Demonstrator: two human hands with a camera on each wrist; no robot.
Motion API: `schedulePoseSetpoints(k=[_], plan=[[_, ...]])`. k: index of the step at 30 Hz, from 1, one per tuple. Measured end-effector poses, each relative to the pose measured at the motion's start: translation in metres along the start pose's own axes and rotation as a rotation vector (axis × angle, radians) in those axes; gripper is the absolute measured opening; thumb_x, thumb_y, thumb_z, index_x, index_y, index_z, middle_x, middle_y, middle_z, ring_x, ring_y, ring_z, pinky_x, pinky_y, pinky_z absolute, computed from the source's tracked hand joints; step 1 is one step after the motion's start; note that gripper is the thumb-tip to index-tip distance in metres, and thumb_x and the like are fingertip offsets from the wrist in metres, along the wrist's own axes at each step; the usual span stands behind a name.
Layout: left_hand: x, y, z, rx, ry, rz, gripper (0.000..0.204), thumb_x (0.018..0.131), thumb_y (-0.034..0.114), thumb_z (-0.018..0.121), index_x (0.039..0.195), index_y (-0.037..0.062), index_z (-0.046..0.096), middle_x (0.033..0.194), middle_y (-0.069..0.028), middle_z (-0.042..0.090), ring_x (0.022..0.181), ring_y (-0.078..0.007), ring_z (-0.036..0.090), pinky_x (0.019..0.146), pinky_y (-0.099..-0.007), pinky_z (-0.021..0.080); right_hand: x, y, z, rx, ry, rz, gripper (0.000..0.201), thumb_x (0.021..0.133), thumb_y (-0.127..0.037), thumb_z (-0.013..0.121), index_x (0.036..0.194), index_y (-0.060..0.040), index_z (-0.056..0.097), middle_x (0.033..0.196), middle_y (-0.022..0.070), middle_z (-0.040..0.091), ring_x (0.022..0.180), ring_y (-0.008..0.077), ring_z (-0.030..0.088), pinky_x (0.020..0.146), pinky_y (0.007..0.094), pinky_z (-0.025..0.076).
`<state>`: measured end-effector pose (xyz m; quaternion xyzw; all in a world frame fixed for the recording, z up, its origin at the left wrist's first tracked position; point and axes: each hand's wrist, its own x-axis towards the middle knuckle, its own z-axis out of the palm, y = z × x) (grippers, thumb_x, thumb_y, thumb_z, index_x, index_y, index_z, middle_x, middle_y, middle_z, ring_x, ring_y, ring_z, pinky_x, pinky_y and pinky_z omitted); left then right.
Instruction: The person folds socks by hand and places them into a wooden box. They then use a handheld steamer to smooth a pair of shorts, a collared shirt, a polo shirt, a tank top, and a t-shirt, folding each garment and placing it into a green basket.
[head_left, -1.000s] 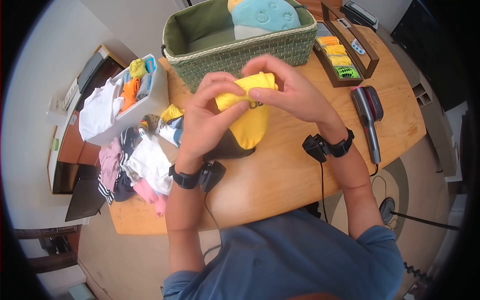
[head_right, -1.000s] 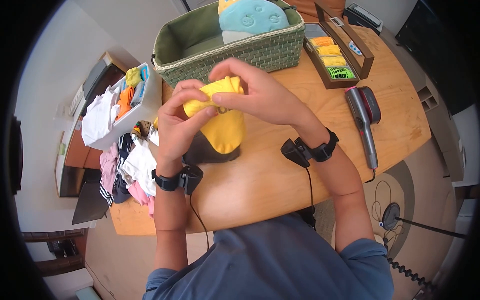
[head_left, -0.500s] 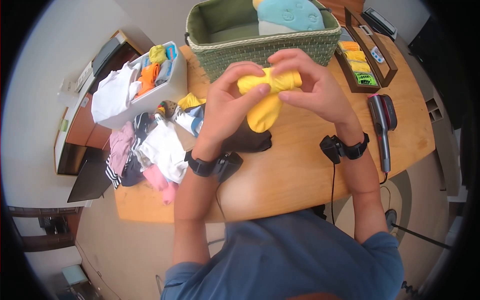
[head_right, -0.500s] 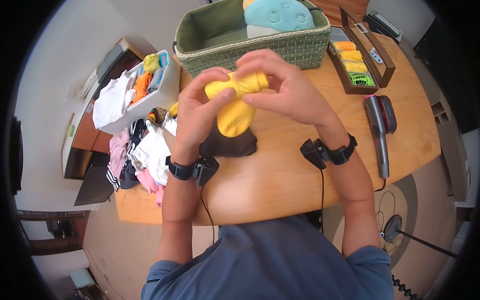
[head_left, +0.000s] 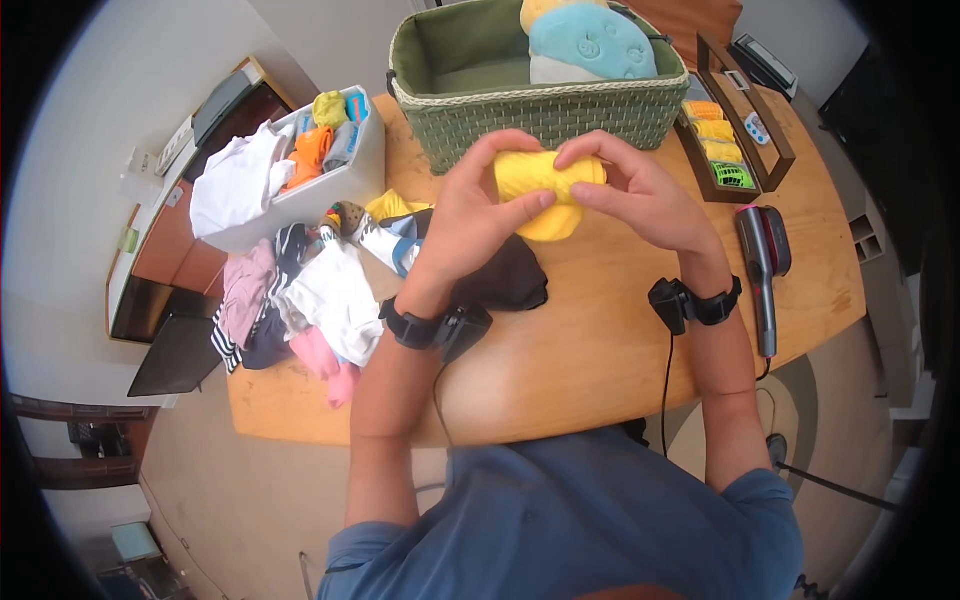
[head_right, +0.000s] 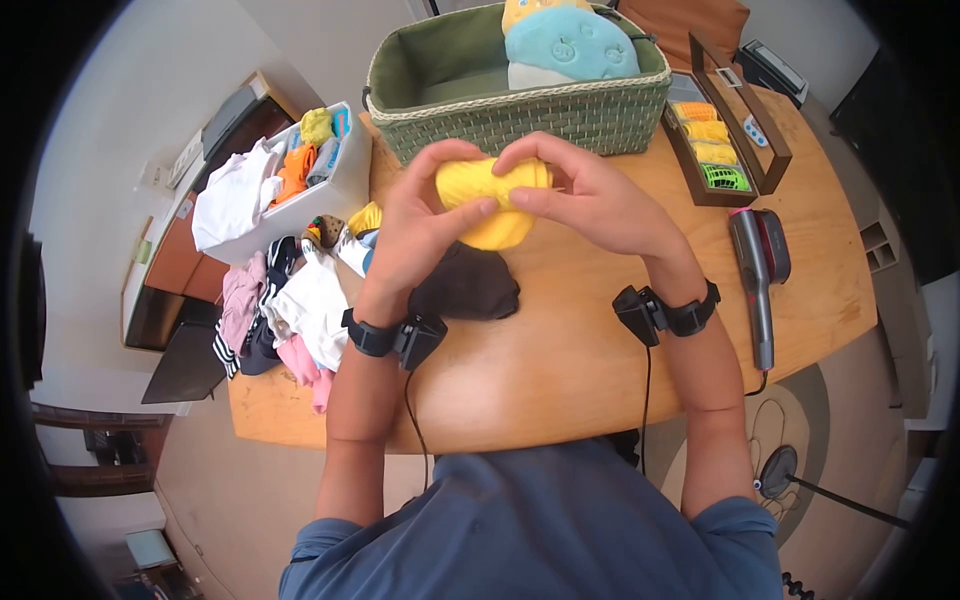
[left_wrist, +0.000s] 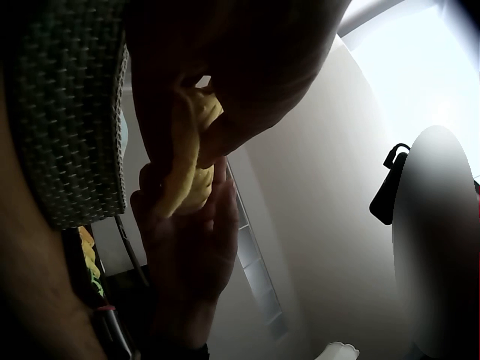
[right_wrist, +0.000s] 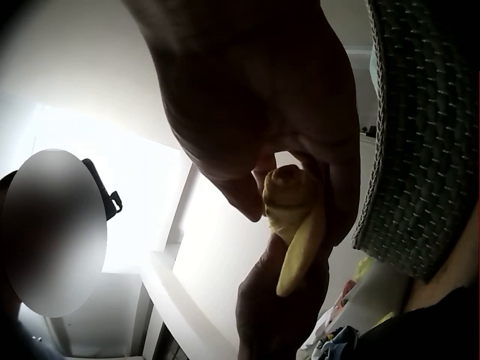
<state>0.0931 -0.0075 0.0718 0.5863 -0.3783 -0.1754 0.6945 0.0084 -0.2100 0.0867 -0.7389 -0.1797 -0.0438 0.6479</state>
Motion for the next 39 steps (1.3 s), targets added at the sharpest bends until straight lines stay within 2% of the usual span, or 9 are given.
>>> schedulePoseSetpoints(k=[5,6,9,12,17,22,25,29,39], plan=[[0.002,-0.016,0.003,0.247,-0.101,0.061,0.054,0.081,-0.002,0.074,0.128,0.0028,0.048,0.117,-0.0058,0.056,0.107,-0.0138,0.059,0.09,-0.0282,0.051,-0.004,-0.011,-0.007,-0.33,-0.094,0.231,0.048,0.089,-0.011,0.066,0.132,-0.0049,0.045,0.108,0.0089,0.057,0.098,0.013,0.055,0.084,0.0286,0.047],[0.002,-0.019,0.006,0.285,-0.109,0.03,0.056,0.08,-0.001,0.075,0.129,0.0026,0.048,0.117,-0.0064,0.056,0.106,-0.014,0.059,0.09,-0.028,0.051,-0.004,-0.01,-0.008,-0.422,-0.121,0.25,0.049,0.087,-0.011,0.066,0.131,-0.0031,0.046,0.108,0.0131,0.059,0.1,0.0187,0.057,0.086,0.0322,0.047],[0.001,-0.03,0.013,0.392,-0.101,0.025,0.059,0.08,0.001,0.075,0.131,0.0024,0.046,0.117,-0.0077,0.054,0.104,-0.0143,0.06,0.087,-0.0279,0.052,-0.008,0.002,-0.013,-0.619,-0.135,0.114,0.046,0.085,-0.008,0.066,0.128,-0.0023,0.05,0.111,0.0155,0.059,0.105,0.0258,0.058,0.09,0.0353,0.047],[0.0,-0.035,0.022,0.315,-0.121,-0.087,0.058,0.083,0.003,0.074,0.133,0.0026,0.045,0.116,-0.0083,0.054,0.101,-0.0142,0.062,0.083,-0.0276,0.053,-0.018,-0.002,-0.035,-0.746,-0.234,0.185,0.042,0.083,-0.006,0.063,0.124,-0.0017,0.055,0.113,0.0145,0.06,0.109,0.0296,0.058,0.093,0.0373,0.046],[0.006,-0.075,0.019,0.193,-0.134,-0.179,0.051,0.088,0.007,0.07,0.133,0.0027,0.046,0.116,-0.0081,0.055,0.093,-0.0128,0.063,0.075,-0.0258,0.053,-0.04,-0.027,-0.114,-0.795,0.239,0.285,0.039,0.08,-0.007,0.054,0.119,-0.0032,0.057,0.108,0.0119,0.061,0.105,0.027,0.058,0.093,0.0341,0.046],[0.008,-0.107,0.019,0.242,-0.135,-0.176,0.043,0.091,0.01,0.067,0.13,0.0019,0.048,0.107,-0.0057,0.059,0.086,-0.0116,0.062,0.072,-0.0255,0.052,-0.025,-0.008,-0.233,-1.036,0.531,0.285,0.032,0.081,-0.005,0.051,0.113,0.0019,0.053,0.101,0.0154,0.059,0.1,0.0264,0.059,0.09,0.0352,0.046],[0.005,-0.103,0.022,0.232,-0.127,-0.163,0.041,0.092,0.01,0.066,0.128,0.0014,0.05,0.104,-0.0052,0.06,0.085,-0.0116,0.062,0.073,-0.0262,0.052,-0.008,0.027,-0.255,-1.241,0.642,0.175,0.028,0.083,-0.006,0.049,0.109,0.0029,0.053,0.103,0.0247,0.063,0.101,0.0387,0.061,0.087,0.0428,0.047],[0.004,-0.105,0.022,0.249,-0.123,-0.156,0.038,0.092,0.01,0.065,0.127,0.0012,0.051,0.104,-0.0048,0.061,0.084,-0.0118,0.062,0.075,-0.0267,0.052,0.017,0.087,-0.295,-1.415,0.606,0.207,0.026,0.085,-0.005,0.05,0.11,0.0034,0.048,0.105,0.0264,0.059,0.104,0.0431,0.056,0.09,0.0454,0.044],[0.005,-0.103,0.022,0.234,-0.146,-0.217,0.035,0.092,0.011,0.065,0.124,0.002,0.054,0.101,-0.0029,0.061,0.085,-0.0096,0.061,0.077,-0.0254,0.05,0.042,0.144,-0.333,-1.511,0.356,0.362,0.032,0.087,-0.007,0.058,0.118,0.0008,0.055,0.117,0.0252,0.062,0.112,0.0416,0.058,0.094,0.0459,0.047]])
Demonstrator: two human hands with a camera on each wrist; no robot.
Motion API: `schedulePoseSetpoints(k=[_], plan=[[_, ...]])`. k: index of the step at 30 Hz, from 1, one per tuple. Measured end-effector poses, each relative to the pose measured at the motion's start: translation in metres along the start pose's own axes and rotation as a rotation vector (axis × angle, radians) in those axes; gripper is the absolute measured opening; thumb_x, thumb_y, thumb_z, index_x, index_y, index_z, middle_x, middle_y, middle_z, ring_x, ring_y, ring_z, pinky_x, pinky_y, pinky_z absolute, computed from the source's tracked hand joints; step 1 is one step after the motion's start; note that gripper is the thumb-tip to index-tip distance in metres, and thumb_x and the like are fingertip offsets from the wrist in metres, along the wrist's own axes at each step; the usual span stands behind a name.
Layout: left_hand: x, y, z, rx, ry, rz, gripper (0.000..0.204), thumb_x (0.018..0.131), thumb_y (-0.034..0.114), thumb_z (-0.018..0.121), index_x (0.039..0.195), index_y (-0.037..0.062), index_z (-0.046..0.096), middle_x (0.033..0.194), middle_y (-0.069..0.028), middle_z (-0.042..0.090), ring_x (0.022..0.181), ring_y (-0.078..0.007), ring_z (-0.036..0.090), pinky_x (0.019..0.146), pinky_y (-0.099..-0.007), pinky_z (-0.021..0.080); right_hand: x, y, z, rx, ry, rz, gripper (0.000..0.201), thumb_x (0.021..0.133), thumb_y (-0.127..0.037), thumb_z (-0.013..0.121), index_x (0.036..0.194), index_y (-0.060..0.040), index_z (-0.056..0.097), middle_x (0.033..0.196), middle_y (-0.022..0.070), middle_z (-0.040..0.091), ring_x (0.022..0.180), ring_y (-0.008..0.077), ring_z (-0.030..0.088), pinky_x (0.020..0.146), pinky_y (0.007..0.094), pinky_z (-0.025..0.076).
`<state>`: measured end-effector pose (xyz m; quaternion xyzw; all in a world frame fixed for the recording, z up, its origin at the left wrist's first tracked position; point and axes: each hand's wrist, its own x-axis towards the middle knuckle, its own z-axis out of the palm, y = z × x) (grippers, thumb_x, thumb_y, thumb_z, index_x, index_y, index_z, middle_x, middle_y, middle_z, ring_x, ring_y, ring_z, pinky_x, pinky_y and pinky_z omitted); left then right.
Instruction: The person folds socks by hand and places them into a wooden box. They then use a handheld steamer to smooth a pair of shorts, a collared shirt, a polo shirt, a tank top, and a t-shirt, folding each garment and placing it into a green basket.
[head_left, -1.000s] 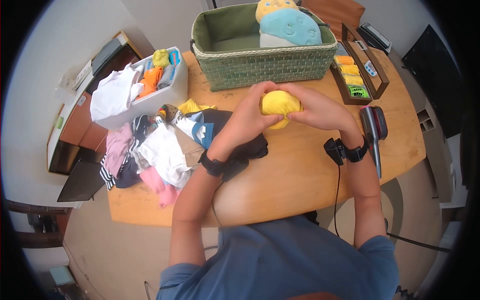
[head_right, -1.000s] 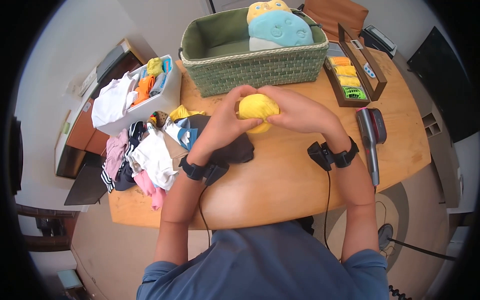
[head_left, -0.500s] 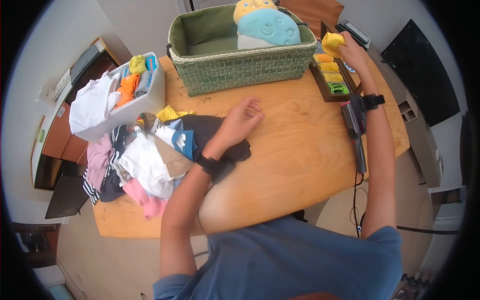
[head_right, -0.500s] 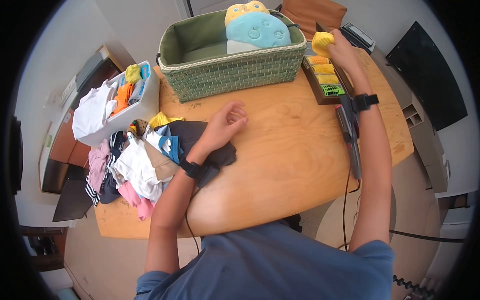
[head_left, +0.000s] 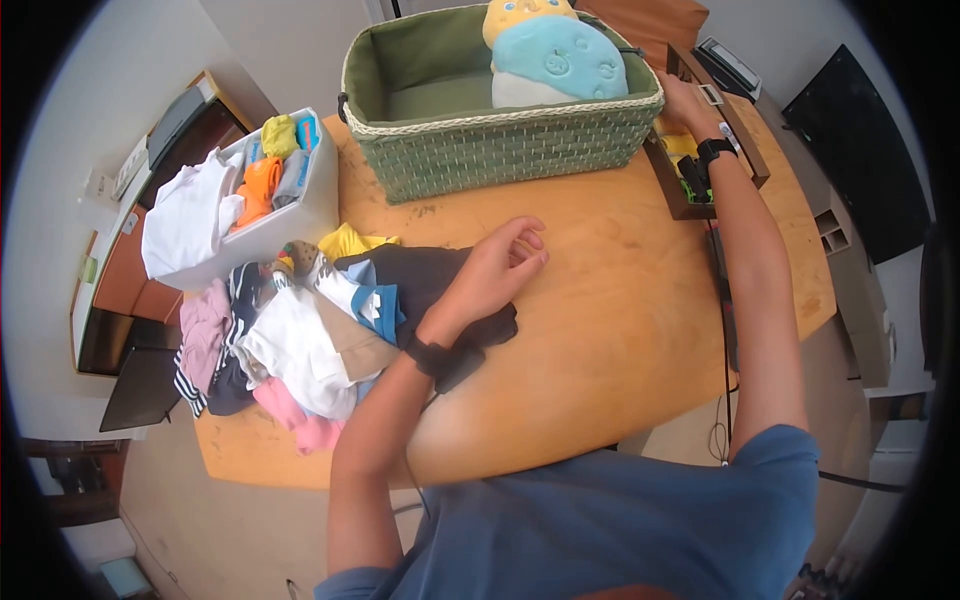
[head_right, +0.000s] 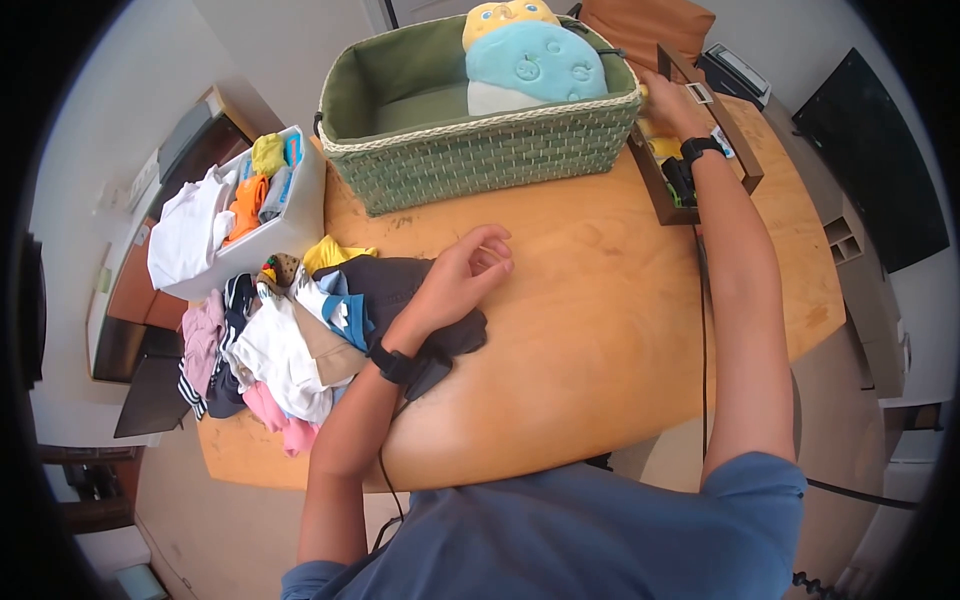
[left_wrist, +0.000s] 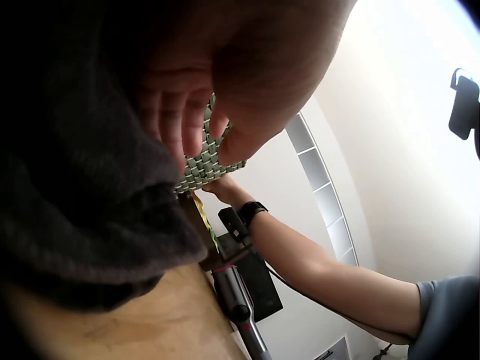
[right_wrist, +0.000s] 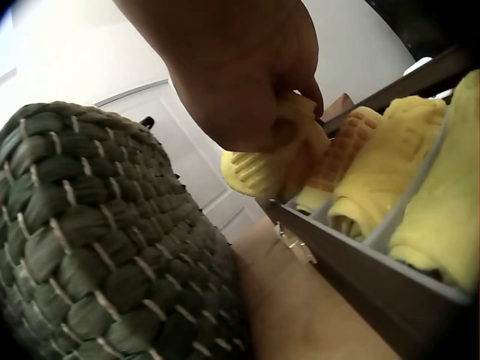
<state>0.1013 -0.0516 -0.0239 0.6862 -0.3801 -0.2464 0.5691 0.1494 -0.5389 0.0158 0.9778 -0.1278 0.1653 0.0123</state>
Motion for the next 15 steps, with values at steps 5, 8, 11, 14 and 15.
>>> schedulePoseSetpoints(k=[5,8,11,14,15], plan=[[0.001,0.0,0.001,0.0,-0.013,-0.021,0.032,0.093,0.011,0.066,0.122,0.0026,0.055,0.101,-0.0019,0.061,0.086,-0.0087,0.061,0.076,-0.0244,0.049,0.009,0.048,0.042,0.242,-0.098,-0.013,0.036,0.087,-0.003,0.056,0.123,0.0007,0.057,0.119,0.0249,0.062,0.112,0.0397,0.059,0.095,0.0438,0.047],[0.001,0.001,0.001,0.003,-0.023,-0.033,0.031,0.093,0.011,0.066,0.121,0.0034,0.056,0.1,-0.0014,0.061,0.086,-0.0083,0.061,0.075,-0.0239,0.049,0.016,0.058,0.04,0.246,-0.206,-0.056,0.037,0.087,-0.003,0.054,0.123,0.0022,0.058,0.117,0.0258,0.063,0.107,0.0399,0.06,0.094,0.0435,0.047],[0.001,0.001,0.001,0.002,-0.026,-0.048,0.03,0.093,0.011,0.066,0.12,0.0038,0.057,0.101,-0.0009,0.061,0.085,-0.0079,0.061,0.075,-0.0237,0.049,0.021,0.061,0.037,0.183,-0.292,-0.062,0.036,0.087,-0.004,0.052,0.121,0.0037,0.058,0.117,0.0269,0.063,0.105,0.0406,0.061,0.093,0.0438,0.047],[0.0,0.002,0.001,0.005,-0.032,-0.051,0.03,0.093,0.011,0.066,0.12,0.0027,0.057,0.1,-0.002,0.061,0.083,-0.0088,0.06,0.074,-0.0245,0.05,0.023,0.042,0.026,0.05,-0.333,0.011,0.034,0.088,-0.004,0.048,0.118,0.0048,0.059,0.116,0.0275,0.062,0.106,0.0412,0.06,0.093,0.0449,0.047],[0.0,0.003,0.001,0.002,-0.032,-0.046,0.03,0.093,0.011,0.066,0.119,0.0015,0.056,0.099,-0.0032,0.06,0.082,-0.01,0.059,0.073,-0.0252,0.05,0.017,0.032,0.019,-0.002,-0.297,0.035,0.033,0.088,-0.003,0.046,0.117,0.0052,0.059,0.116,0.0279,0.062,0.106,0.0417,0.059,0.093,0.0451,0.046]])
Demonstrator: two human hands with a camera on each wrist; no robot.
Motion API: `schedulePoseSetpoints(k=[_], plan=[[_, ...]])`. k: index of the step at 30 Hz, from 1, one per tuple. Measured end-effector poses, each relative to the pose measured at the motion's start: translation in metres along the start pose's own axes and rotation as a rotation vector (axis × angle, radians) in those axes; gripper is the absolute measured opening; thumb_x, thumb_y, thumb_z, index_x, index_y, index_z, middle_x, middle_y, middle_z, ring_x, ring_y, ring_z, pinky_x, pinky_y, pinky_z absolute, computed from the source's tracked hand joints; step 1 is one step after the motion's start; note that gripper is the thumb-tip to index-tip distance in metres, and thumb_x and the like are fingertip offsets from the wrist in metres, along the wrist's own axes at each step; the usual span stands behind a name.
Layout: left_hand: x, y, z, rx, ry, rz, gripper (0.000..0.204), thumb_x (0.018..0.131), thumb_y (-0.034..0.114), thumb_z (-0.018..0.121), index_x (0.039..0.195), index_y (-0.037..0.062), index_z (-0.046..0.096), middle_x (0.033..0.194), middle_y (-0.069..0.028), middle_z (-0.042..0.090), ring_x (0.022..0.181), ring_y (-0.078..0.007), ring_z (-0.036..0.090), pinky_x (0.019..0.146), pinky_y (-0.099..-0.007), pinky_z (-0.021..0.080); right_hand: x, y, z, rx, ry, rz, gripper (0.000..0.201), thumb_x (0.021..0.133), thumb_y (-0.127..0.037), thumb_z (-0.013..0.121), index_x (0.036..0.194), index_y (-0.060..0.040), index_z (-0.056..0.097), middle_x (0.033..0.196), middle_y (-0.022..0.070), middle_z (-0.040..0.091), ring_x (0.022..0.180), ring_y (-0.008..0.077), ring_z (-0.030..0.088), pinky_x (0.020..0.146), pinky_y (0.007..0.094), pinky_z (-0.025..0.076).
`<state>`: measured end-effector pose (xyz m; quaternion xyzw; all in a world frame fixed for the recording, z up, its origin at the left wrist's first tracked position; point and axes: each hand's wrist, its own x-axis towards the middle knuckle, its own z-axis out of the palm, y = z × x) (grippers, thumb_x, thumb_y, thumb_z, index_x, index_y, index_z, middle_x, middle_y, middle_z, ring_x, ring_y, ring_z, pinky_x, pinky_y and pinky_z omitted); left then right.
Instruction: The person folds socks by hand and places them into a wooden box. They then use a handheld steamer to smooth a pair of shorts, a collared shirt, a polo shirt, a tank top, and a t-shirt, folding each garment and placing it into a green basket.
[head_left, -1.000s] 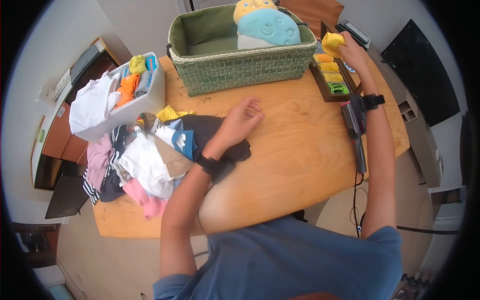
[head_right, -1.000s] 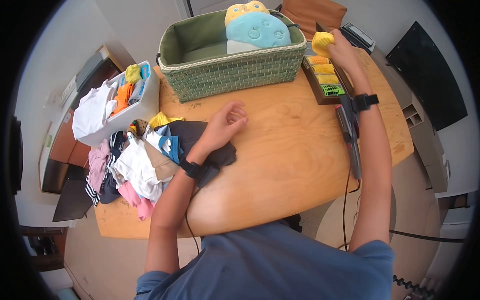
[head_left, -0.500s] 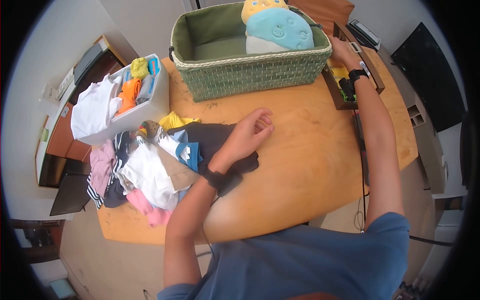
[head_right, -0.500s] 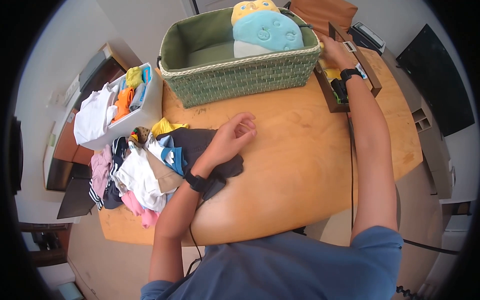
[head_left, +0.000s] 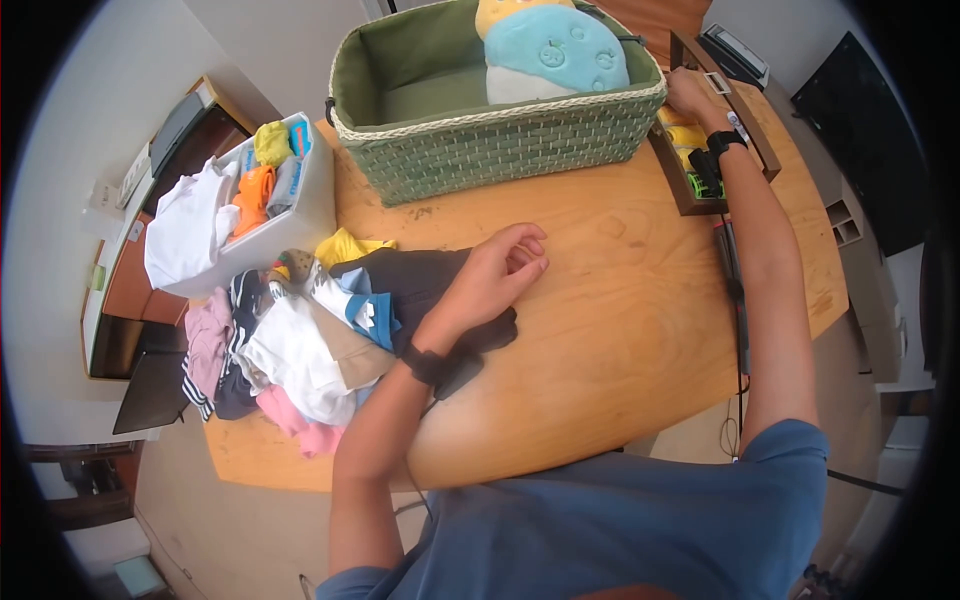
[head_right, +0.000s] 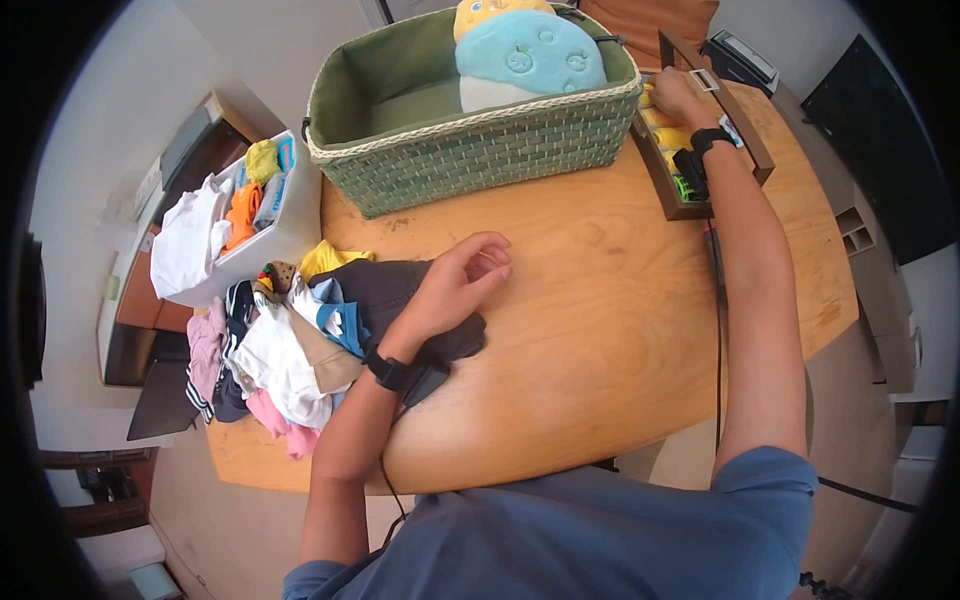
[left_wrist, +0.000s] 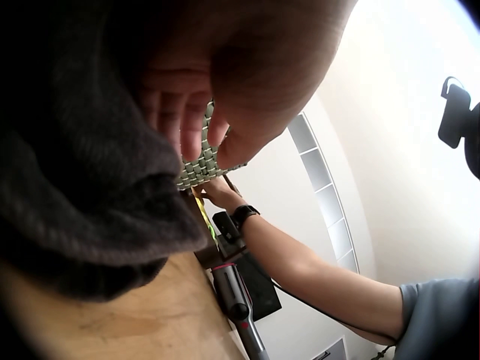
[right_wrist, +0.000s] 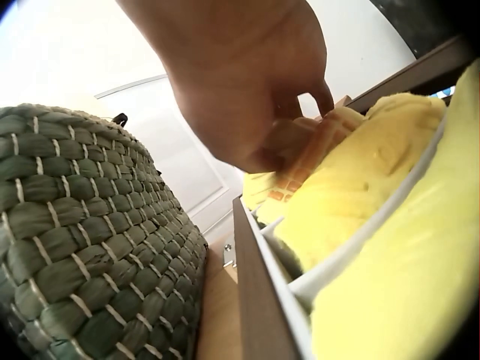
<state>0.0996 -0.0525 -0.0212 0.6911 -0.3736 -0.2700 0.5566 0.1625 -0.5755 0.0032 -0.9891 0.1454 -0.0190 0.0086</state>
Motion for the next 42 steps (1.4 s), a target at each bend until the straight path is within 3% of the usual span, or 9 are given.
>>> schedulePoseSetpoints(k=[5,6,7,15,21,25,28,36,42], plan=[[0.003,-0.011,0.002,0.057,-0.011,0.058,0.029,0.093,0.011,0.065,0.12,0.0024,0.057,0.1,-0.0019,0.061,0.088,-0.009,0.06,0.078,-0.0243,0.051,0.001,0.015,0.028,0.165,0.346,0.056,0.032,0.093,-0.008,0.04,0.112,0.0086,0.059,0.113,0.0298,0.062,0.112,0.043,0.057,0.092,0.0439,0.046],[0.003,-0.013,0.001,0.096,-0.003,0.061,0.029,0.093,0.011,0.065,0.119,0.0019,0.057,0.1,-0.0023,0.061,0.088,-0.0093,0.059,0.079,-0.0245,0.051,0.018,0.034,0.031,0.167,0.263,0.014,0.026,0.093,-0.015,0.049,0.108,0.0,0.064,0.103,0.0204,0.07,0.094,0.0295,0.065,0.087,0.0411,0.048],[0.003,-0.015,0.001,0.057,-0.002,0.085,0.029,0.093,0.011,0.065,0.118,0.0014,0.058,0.1,-0.0023,0.062,0.089,-0.0092,0.059,0.079,-0.0248,0.051,0.032,0.053,0.056,0.547,0.255,0.059,0.035,0.096,-0.021,0.04,0.103,0.0062,0.061,0.11,0.0286,0.065,0.107,0.042,0.06,0.089,0.0455,0.047],[-0.041,0.049,-0.049,0.503,0.196,0.279,0.03,0.089,0.017,0.064,0.114,-0.0006,0.06,0.107,-0.0164,0.066,0.09,-0.028,0.067,0.081,-0.0371,0.054,-0.092,-0.061,-0.038,0.125,0.233,-0.158,0.023,0.088,-0.004,0.054,0.107,0.0024,0.066,0.104,0.0213,0.067,0.1,0.0334,0.065,0.085,0.0396,0.049],[-0.062,0.022,-0.178,1.141,0.198,-0.27,0.035,0.092,0.017,0.057,0.123,0.0027,0.061,0.115,-0.0207,0.066,0.109,-0.0365,0.062,0.094,-0.0421,0.049,-0.214,-0.194,-0.076,0.678,0.014,-0.326,0.01,0.088,-0.005,0.056,0.092,0.0009,0.062,0.086,0.0046,0.061,0.086,0.0135,0.058,0.078,0.0264,0.046],[-0.058,0.002,-0.182,1.198,0.145,-0.467,0.04,0.088,0.02,0.061,0.124,0.0024,0.061,0.118,-0.0215,0.065,0.111,-0.0372,0.061,0.096,-0.0427,0.048,-0.251,-0.284,-0.051,0.927,-0.264,-0.333,0.035,0.087,-0.013,0.064,0.121,-0.0056,0.059,0.108,0.0067,0.061,0.095,0.0173,0.059,0.085,0.0307,0.049],[-0.055,0.013,-0.175,1.129,0.14,-0.539,0.044,0.087,0.022,0.064,0.125,0.0021,0.061,0.119,-0.0221,0.065,0.112,-0.0372,0.062,0.096,-0.0421,0.048,-0.264,-0.353,-0.026,0.822,-0.061,-0.63,0.061,0.084,-0.019,0.069,0.14,-0.0077,0.047,0.134,0.0126,0.052,0.121,0.0259,0.051,0.104,0.0367,0.041],[-0.071,0.065,-0.188,0.523,0.531,0.107,0.034,0.091,0.021,0.064,0.119,0.0018,0.062,0.104,-0.014,0.068,0.096,-0.0222,0.066,0.084,-0.034,0.052,-0.254,-0.386,-0.011,0.67,-0.191,-0.842,0.063,0.085,-0.023,0.071,0.138,-0.0004,0.046,0.133,0.0163,0.053,0.122,0.031,0.053,0.104,0.0385,0.042],[-0.066,0.096,-0.123,0.326,0.178,0.221,0.031,0.097,0.019,0.062,0.124,0.0045,0.056,0.095,-0.0013,0.063,0.089,-0.0067,0.059,0.078,-0.0243,0.05,-0.25,-0.389,-0.032,1.735,-0.278,-0.461,0.045,0.094,-0.02,0.066,0.131,0.002,0.051,0.122,0.0098,0.062,0.109,0.0132,0.06,0.093,0.0291,0.05]])
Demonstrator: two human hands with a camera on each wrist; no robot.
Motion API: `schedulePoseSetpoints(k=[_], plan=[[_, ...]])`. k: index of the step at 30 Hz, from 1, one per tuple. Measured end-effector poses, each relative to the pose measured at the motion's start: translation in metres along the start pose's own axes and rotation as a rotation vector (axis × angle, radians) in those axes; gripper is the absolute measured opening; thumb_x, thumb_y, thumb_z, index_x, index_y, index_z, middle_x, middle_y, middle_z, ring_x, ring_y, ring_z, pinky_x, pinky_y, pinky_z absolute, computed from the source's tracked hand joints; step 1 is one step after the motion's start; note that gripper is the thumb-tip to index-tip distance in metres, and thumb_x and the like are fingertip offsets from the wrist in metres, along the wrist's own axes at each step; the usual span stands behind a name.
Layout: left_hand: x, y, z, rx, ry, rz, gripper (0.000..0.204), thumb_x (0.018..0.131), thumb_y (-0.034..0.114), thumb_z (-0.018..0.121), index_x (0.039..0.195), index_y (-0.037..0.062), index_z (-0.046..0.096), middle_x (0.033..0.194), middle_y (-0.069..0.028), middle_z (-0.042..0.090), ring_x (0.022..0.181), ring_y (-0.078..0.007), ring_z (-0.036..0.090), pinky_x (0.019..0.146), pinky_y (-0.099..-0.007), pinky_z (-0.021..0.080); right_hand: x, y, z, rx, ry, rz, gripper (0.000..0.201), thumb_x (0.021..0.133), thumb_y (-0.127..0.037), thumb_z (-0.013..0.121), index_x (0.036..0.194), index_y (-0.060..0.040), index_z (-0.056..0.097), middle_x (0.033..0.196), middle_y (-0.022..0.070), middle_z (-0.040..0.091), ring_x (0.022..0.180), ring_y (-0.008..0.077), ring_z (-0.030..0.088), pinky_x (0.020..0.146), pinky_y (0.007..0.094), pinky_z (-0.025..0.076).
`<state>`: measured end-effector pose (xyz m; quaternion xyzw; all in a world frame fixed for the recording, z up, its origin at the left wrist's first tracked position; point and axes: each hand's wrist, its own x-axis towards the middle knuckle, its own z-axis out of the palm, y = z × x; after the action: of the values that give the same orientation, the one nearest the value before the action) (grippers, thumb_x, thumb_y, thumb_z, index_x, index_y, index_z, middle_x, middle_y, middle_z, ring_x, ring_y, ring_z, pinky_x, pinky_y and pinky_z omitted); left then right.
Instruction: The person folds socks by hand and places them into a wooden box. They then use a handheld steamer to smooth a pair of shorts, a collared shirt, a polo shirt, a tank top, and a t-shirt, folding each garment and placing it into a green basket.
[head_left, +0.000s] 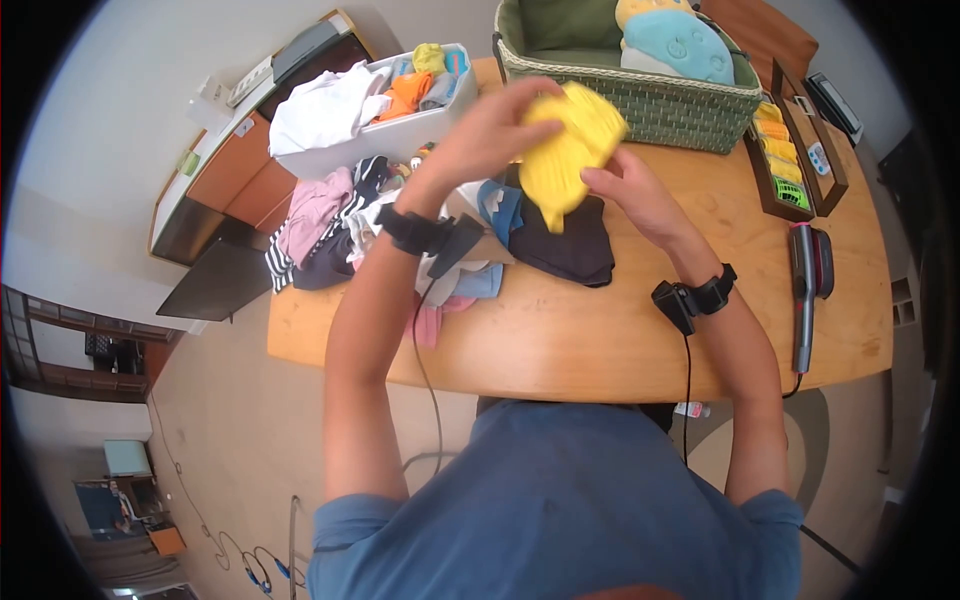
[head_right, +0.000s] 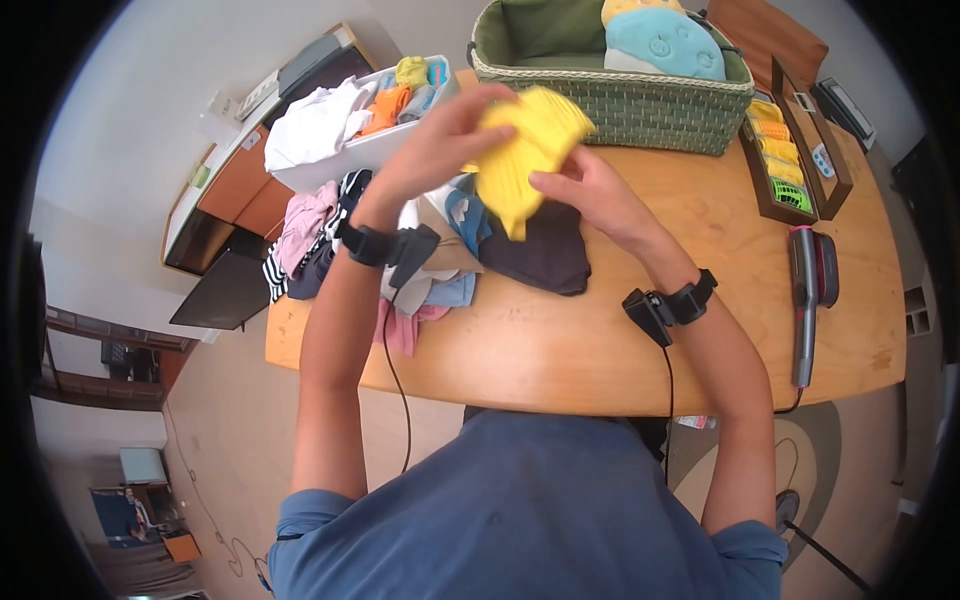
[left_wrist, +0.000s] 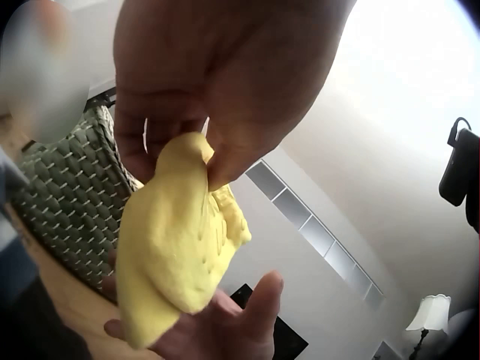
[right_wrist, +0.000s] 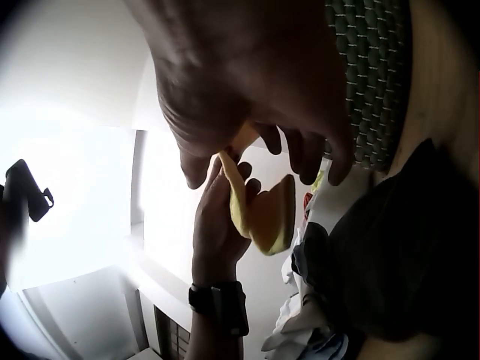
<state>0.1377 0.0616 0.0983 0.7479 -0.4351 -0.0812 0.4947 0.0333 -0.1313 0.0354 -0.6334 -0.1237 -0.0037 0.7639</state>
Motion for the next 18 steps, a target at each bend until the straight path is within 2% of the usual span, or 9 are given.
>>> schedulePoseSetpoints(k=[1,3,6,8,10,13,16,18], plan=[[0.001,0.012,0.002,0.128,-0.142,-0.143,0.032,0.097,0.023,0.063,0.123,0.005,0.057,0.094,-0.0027,0.063,0.088,-0.0094,0.061,0.077,-0.025,0.05,-0.001,-0.002,0.001,0.048,0.042,-0.024,0.043,0.095,-0.019,0.065,0.129,0.0019,0.052,0.12,0.0088,0.063,0.106,0.013,0.061,0.092,0.0288,0.05],[0.014,-0.013,0.002,-0.002,-0.106,-0.246,0.036,0.096,0.029,0.063,0.12,0.003,0.06,0.096,-0.0074,0.066,0.088,-0.0175,0.064,0.078,-0.0302,0.051,-0.003,0.008,-0.009,0.04,0.108,0.037,0.032,0.096,-0.016,0.063,0.121,0.0013,0.059,0.111,0.0049,0.067,0.099,0.0112,0.065,0.086,0.0275,0.052],[0.029,-0.074,-0.011,0.583,-0.21,-0.297,0.045,0.093,0.039,0.062,0.118,0.0012,0.064,0.101,-0.0132,0.069,0.091,-0.0278,0.066,0.081,-0.0371,0.051,-0.009,0.012,-0.028,0.082,0.154,0.138,0.027,0.095,-0.015,0.063,0.118,-0.0004,0.061,0.106,0.0036,0.069,0.096,0.011,0.065,0.083,0.0278,0.053],[0.026,-0.108,-0.004,0.748,-0.315,-0.455,0.051,0.09,0.045,0.063,0.116,0.0013,0.066,0.104,-0.0163,0.069,0.094,-0.0317,0.066,0.083,-0.0398,0.051,-0.012,0.009,-0.04,0.06,0.112,0.138,0.028,0.094,-0.015,0.064,0.118,-0.0009,0.061,0.107,0.0033,0.068,0.096,0.0108,0.065,0.084,0.028,0.053],[0.034,-0.108,0.0,0.874,-0.458,-0.555,0.056,0.085,0.051,0.064,0.112,0.0015,0.07,0.106,-0.0195,0.07,0.096,-0.035,0.066,0.083,-0.0422,0.051,-0.011,0.003,-0.045,0.032,0.101,0.093,0.03,0.094,-0.015,0.065,0.12,-0.0015,0.059,0.108,0.0031,0.067,0.097,0.0107,0.064,0.084,0.0281,0.053],[0.035,-0.115,0.0,0.854,-0.467,-0.625,0.053,0.085,0.048,0.065,0.108,0.0008,0.071,0.104,-0.0193,0.07,0.092,-0.0349,0.067,0.081,-0.0424,0.051,-0.012,-0.008,-0.046,0.01,0.121,0.025,0.034,0.093,-0.014,0.065,0.124,-0.0022,0.056,0.111,0.0033,0.065,0.099,0.0107,0.063,0.086,0.0282,0.052],[0.04,-0.132,-0.001,0.847,-0.504,-0.507,0.046,0.087,0.041,0.066,0.109,0.0006,0.07,0.096,-0.0177,0.071,0.086,-0.0305,0.068,0.077,-0.0394,0.053,-0.008,-0.017,-0.051,0.031,0.117,0.031,0.039,0.093,-0.011,0.064,0.129,-0.0024,0.052,0.113,0.0039,0.064,0.101,0.011,0.062,0.087,0.0282,0.052],[0.04,-0.132,-0.013,0.627,-0.33,-0.436,0.042,0.088,0.037,0.066,0.11,0.0012,0.068,0.092,-0.015,0.07,0.084,-0.0242,0.068,0.075,-0.0356,0.053,-0.006,-0.014,-0.061,0.044,0.089,0.043,0.042,0.093,-0.009,0.063,0.132,-0.002,0.049,0.114,0.0043,0.064,0.101,0.0113,0.062,0.088,0.0284,0.052]])
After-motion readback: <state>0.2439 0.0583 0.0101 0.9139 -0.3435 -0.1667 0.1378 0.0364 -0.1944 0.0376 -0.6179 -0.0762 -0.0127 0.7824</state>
